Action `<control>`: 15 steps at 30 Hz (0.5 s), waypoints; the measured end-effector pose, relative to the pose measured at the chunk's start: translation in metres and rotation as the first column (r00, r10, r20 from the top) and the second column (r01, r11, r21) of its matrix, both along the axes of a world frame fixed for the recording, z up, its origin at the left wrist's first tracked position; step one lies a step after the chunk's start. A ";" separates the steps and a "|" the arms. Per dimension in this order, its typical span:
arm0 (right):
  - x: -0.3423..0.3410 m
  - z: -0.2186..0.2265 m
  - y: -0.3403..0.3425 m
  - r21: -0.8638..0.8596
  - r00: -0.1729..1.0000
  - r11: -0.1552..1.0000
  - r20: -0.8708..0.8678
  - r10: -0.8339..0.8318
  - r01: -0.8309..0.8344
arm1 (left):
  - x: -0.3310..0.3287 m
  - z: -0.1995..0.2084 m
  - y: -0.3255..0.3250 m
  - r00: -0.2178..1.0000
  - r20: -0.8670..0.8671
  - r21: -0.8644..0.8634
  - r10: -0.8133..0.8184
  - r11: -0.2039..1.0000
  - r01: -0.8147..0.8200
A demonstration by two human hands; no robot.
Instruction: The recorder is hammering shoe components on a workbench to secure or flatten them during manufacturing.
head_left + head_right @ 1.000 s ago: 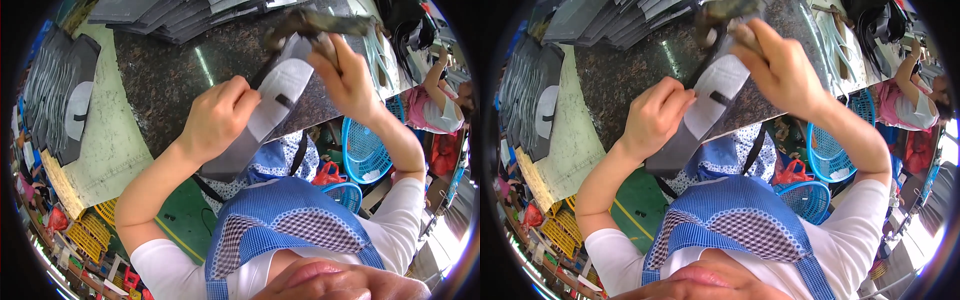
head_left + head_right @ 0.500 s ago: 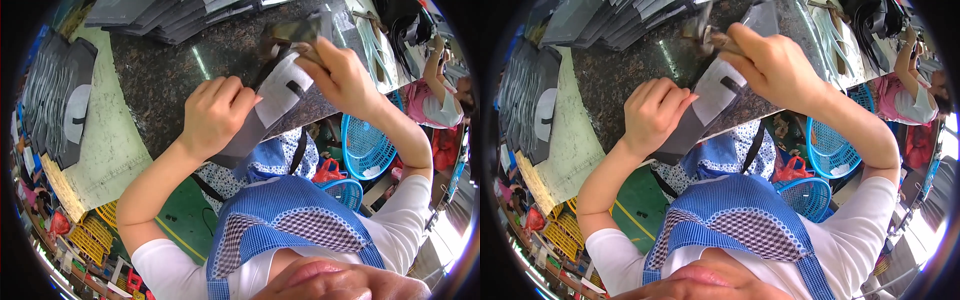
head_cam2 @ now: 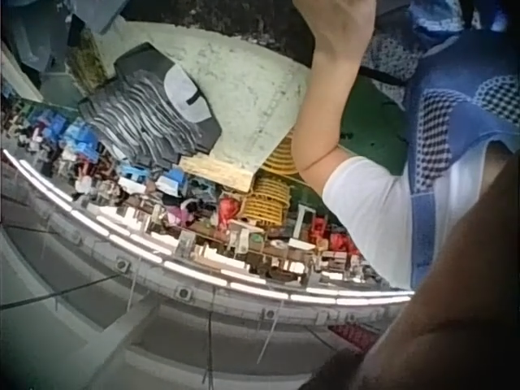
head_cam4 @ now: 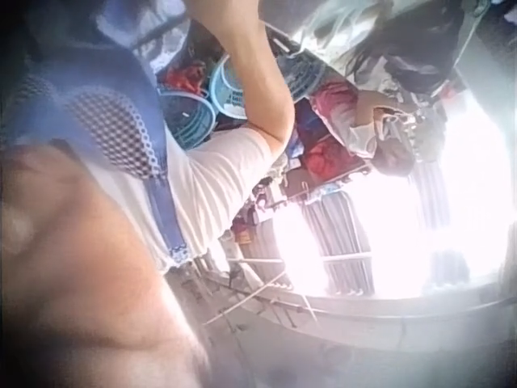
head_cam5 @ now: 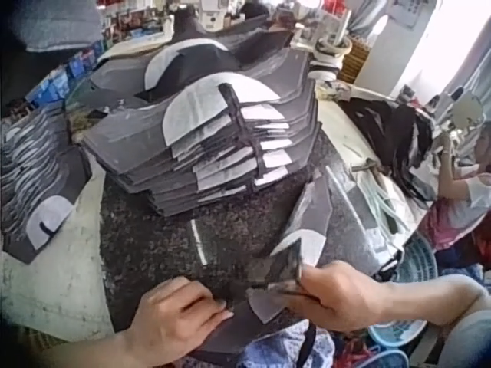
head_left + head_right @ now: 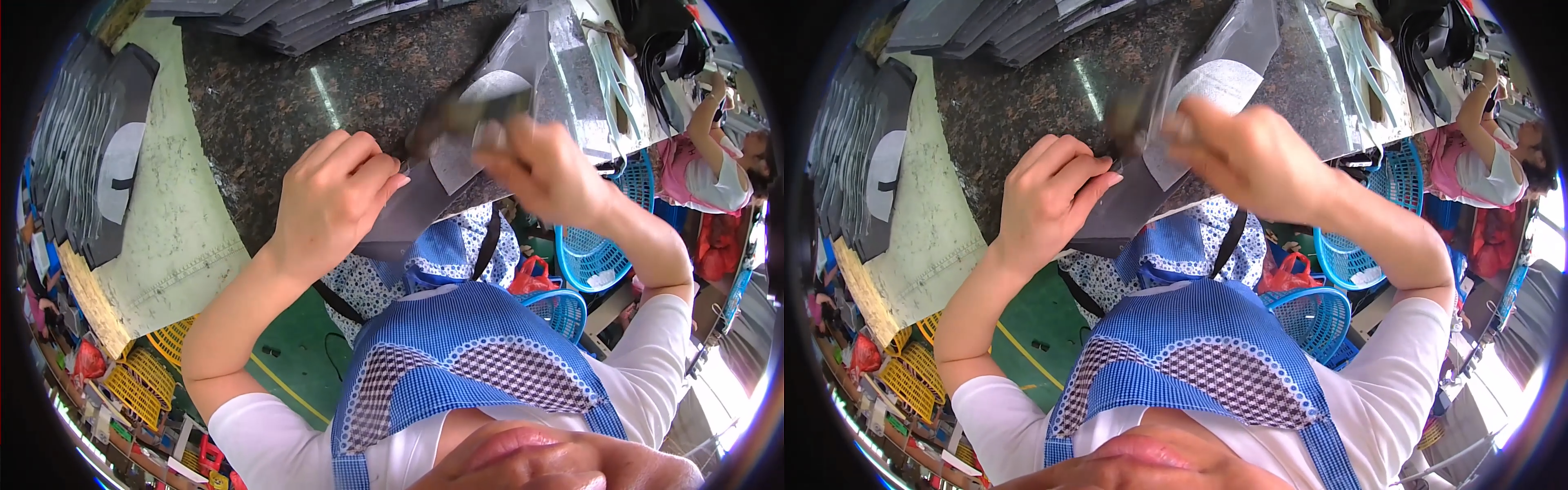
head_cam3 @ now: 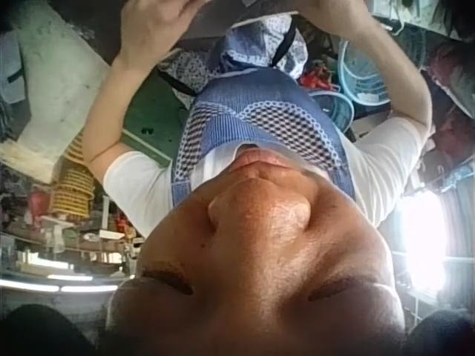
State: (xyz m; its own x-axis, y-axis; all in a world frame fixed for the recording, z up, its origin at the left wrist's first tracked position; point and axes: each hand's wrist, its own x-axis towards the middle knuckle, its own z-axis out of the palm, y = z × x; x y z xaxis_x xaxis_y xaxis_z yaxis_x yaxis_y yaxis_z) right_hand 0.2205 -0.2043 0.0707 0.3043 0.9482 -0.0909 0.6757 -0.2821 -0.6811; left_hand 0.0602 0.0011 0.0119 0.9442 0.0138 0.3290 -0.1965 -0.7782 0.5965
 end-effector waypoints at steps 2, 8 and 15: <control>-0.005 -0.010 0.004 0.018 0.972 0.977 -0.113 -0.208 0.211 | -0.004 -0.006 0.002 1.000 0.026 0.015 -0.012 1.000 0.012; -0.020 -0.013 0.002 0.084 0.999 0.996 0.049 -0.023 0.019 | -0.014 0.012 0.020 0.980 -0.180 -0.154 -0.081 0.987 0.053; -0.032 -0.019 0.006 0.061 1.000 0.998 -0.022 0.010 -0.009 | -0.035 0.000 0.010 0.993 -0.090 -0.138 0.078 0.986 -0.090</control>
State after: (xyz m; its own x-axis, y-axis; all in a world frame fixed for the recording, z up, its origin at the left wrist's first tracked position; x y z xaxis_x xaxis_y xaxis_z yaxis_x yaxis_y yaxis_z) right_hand 0.1882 -0.1987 0.0518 0.2935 0.9551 -0.0400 0.6628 -0.2334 -0.7115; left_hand 0.0254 0.0107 0.0117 0.9620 0.1348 0.2374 -0.0786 -0.6960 0.7138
